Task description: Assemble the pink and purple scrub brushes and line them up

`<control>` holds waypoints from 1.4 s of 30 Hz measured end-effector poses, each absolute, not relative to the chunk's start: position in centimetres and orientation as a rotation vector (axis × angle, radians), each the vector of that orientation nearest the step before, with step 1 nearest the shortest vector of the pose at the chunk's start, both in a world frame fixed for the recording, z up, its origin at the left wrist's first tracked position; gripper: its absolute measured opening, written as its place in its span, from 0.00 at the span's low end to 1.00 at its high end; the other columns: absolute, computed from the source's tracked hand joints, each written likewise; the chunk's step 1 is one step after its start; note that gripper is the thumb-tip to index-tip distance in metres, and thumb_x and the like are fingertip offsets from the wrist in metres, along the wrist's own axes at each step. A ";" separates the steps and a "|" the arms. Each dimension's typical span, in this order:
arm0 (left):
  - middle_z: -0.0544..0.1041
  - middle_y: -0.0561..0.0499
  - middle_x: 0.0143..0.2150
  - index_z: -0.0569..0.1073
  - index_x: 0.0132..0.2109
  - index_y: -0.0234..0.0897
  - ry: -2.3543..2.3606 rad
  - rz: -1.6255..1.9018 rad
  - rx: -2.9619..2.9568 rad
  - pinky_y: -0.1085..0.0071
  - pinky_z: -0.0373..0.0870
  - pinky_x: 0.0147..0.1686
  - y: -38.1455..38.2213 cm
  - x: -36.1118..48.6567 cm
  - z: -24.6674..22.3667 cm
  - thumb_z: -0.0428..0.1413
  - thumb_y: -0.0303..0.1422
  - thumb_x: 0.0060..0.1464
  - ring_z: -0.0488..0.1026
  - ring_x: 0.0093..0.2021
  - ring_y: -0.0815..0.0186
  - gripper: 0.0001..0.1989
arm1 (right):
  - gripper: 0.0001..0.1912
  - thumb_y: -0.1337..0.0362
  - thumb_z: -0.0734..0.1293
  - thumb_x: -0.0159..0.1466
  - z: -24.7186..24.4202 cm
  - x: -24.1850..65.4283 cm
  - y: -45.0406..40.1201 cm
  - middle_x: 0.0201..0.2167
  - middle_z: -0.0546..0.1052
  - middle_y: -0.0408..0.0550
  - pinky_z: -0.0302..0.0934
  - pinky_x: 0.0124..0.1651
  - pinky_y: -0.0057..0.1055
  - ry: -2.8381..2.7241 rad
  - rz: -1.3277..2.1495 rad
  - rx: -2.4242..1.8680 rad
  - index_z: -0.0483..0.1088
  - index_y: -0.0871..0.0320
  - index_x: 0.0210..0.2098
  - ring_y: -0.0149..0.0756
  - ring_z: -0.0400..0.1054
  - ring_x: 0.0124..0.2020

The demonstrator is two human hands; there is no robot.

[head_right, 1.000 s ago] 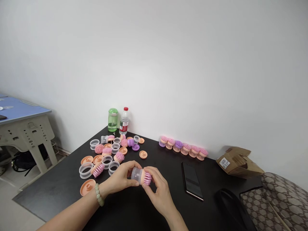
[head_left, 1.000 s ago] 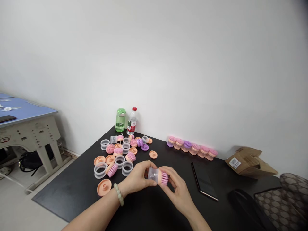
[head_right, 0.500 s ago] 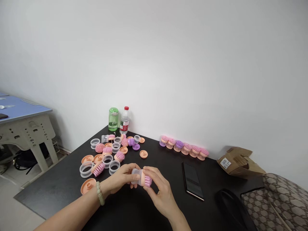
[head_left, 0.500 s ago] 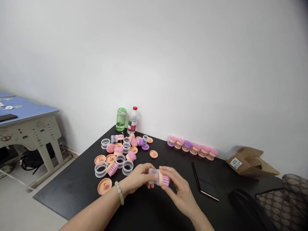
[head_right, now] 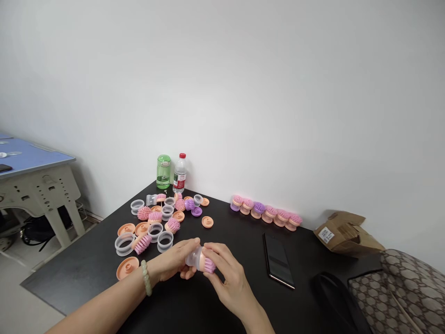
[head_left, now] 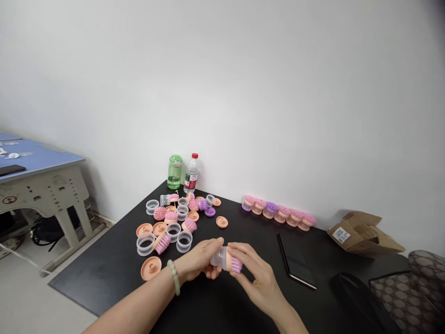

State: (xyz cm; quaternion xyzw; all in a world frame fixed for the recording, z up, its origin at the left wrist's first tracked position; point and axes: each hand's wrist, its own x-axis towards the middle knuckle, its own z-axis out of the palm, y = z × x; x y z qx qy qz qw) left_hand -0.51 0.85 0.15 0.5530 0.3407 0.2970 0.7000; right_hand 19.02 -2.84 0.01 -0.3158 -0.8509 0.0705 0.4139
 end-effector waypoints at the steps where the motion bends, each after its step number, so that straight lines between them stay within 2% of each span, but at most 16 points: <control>1: 0.68 0.57 0.20 0.65 0.33 0.37 0.759 0.702 1.253 0.76 0.52 0.16 0.7 -0.5 0.3 0.49 0.62 0.53 0.64 0.17 0.73 0.29 | 0.22 0.72 0.66 0.66 -0.2 19.0 -2.8 0.52 0.75 0.53 0.70 0.54 0.36 -2.113 0.164 -0.826 0.67 0.52 0.58 0.42 0.72 0.53; 5: 0.71 0.56 0.27 0.63 0.37 0.38 0.752 0.818 1.331 0.74 0.58 0.23 0.4 -0.3 0.6 0.52 0.58 0.54 0.68 0.23 0.71 0.25 | 0.19 0.69 0.67 0.65 -1.0 18.8 -2.7 0.48 0.76 0.53 0.72 0.50 0.34 -2.020 0.181 -0.923 0.68 0.54 0.55 0.42 0.74 0.48; 11: 0.71 0.55 0.26 0.64 0.38 0.38 0.724 0.806 1.342 0.73 0.60 0.24 0.3 -0.2 0.4 0.51 0.56 0.57 0.67 0.23 0.71 0.24 | 0.16 0.68 0.67 0.65 -0.7 18.4 -2.9 0.45 0.76 0.52 0.73 0.46 0.33 -1.974 0.193 -0.967 0.69 0.55 0.52 0.40 0.75 0.44; 17: 0.71 0.53 0.32 0.67 0.43 0.35 0.648 0.890 1.408 0.72 0.65 0.30 0.5 -0.4 0.5 0.58 0.53 0.54 0.67 0.29 0.70 0.24 | 0.18 0.71 0.66 0.65 -0.5 18.5 -2.9 0.49 0.75 0.54 0.71 0.51 0.37 -2.026 0.128 -0.892 0.68 0.54 0.54 0.43 0.73 0.50; 20: 0.72 0.55 0.29 0.66 0.42 0.36 0.678 0.853 1.374 0.73 0.63 0.27 0.6 -0.5 0.4 0.56 0.54 0.54 0.67 0.25 0.71 0.25 | 0.19 0.73 0.65 0.65 -0.4 18.4 -2.8 0.49 0.76 0.55 0.72 0.51 0.39 -2.026 0.096 -0.832 0.67 0.55 0.54 0.43 0.72 0.50; 24: 0.69 0.57 0.21 0.65 0.36 0.38 0.699 0.745 1.274 0.75 0.56 0.19 0.8 -0.4 -0.1 0.52 0.58 0.56 0.65 0.19 0.71 0.25 | 0.21 0.79 0.60 0.66 -0.1 17.9 -2.9 0.48 0.77 0.54 0.71 0.53 0.42 -2.106 0.011 -0.674 0.67 0.56 0.55 0.43 0.71 0.54; 28: 0.67 0.54 0.17 0.67 0.29 0.35 0.671 0.660 1.218 0.75 0.54 0.17 0.9 -0.4 -0.4 0.46 0.60 0.57 0.64 0.16 0.71 0.30 | 0.25 0.82 0.58 0.66 0.2 17.5 -3.1 0.49 0.77 0.54 0.71 0.54 0.43 -2.174 -0.057 -0.552 0.66 0.56 0.57 0.43 0.70 0.56; 30: 0.68 0.54 0.19 0.67 0.30 0.35 0.653 0.677 1.194 0.74 0.55 0.18 0.9 -0.4 -0.3 0.47 0.60 0.57 0.64 0.17 0.71 0.29 | 0.24 0.79 0.59 0.66 0.1 17.6 -3.3 0.51 0.77 0.54 0.71 0.54 0.44 -2.165 -0.032 -0.611 0.66 0.55 0.58 0.44 0.70 0.56; 33: 0.71 0.55 0.28 0.66 0.36 0.37 0.625 0.753 1.171 0.74 0.62 0.25 0.7 -0.4 0.2 0.55 0.56 0.54 0.68 0.25 0.71 0.25 | 0.21 0.71 0.65 0.65 -0.5 18.0 -3.2 0.49 0.77 0.54 0.72 0.51 0.44 -2.045 0.082 -0.867 0.65 0.54 0.57 0.46 0.73 0.50; 35: 0.72 0.53 0.34 0.67 0.40 0.37 0.579 0.803 1.185 0.72 0.65 0.32 0.5 -0.5 0.4 0.62 0.52 0.50 0.70 0.31 0.70 0.24 | 0.21 0.65 0.67 0.64 -1.2 18.2 -2.9 0.42 0.79 0.51 0.74 0.44 0.40 -1.903 0.235 -1.059 0.65 0.55 0.56 0.44 0.77 0.41; 38: 0.72 0.53 0.36 0.68 0.43 0.37 0.485 0.844 1.240 0.71 0.65 0.38 0.5 -0.6 0.7 0.69 0.42 0.45 0.70 0.35 0.68 0.24 | 0.17 0.58 0.66 0.65 -2.1 18.4 -2.3 0.31 0.78 0.44 0.74 0.32 0.33 -1.697 0.601 -1.184 0.66 0.56 0.52 0.38 0.76 0.28; 40: 0.72 0.53 0.36 0.69 0.43 0.37 0.451 0.862 1.261 0.70 0.64 0.38 0.6 -0.6 0.7 0.71 0.38 0.41 0.70 0.36 0.67 0.25 | 0.17 0.54 0.66 0.66 -2.5 18.4 -1.9 0.31 0.77 0.44 0.74 0.30 0.33 -1.613 0.812 -1.154 0.66 0.56 0.50 0.38 0.76 0.28; 42: 0.71 0.52 0.41 0.69 0.45 0.38 0.455 0.904 1.250 0.70 0.66 0.40 0.6 -0.6 0.7 0.72 0.37 0.39 0.70 0.40 0.65 0.28 | 0.18 0.53 0.67 0.65 -2.7 18.2 -1.8 0.35 0.77 0.47 0.75 0.33 0.34 -1.569 0.884 -1.125 0.66 0.56 0.49 0.39 0.77 0.32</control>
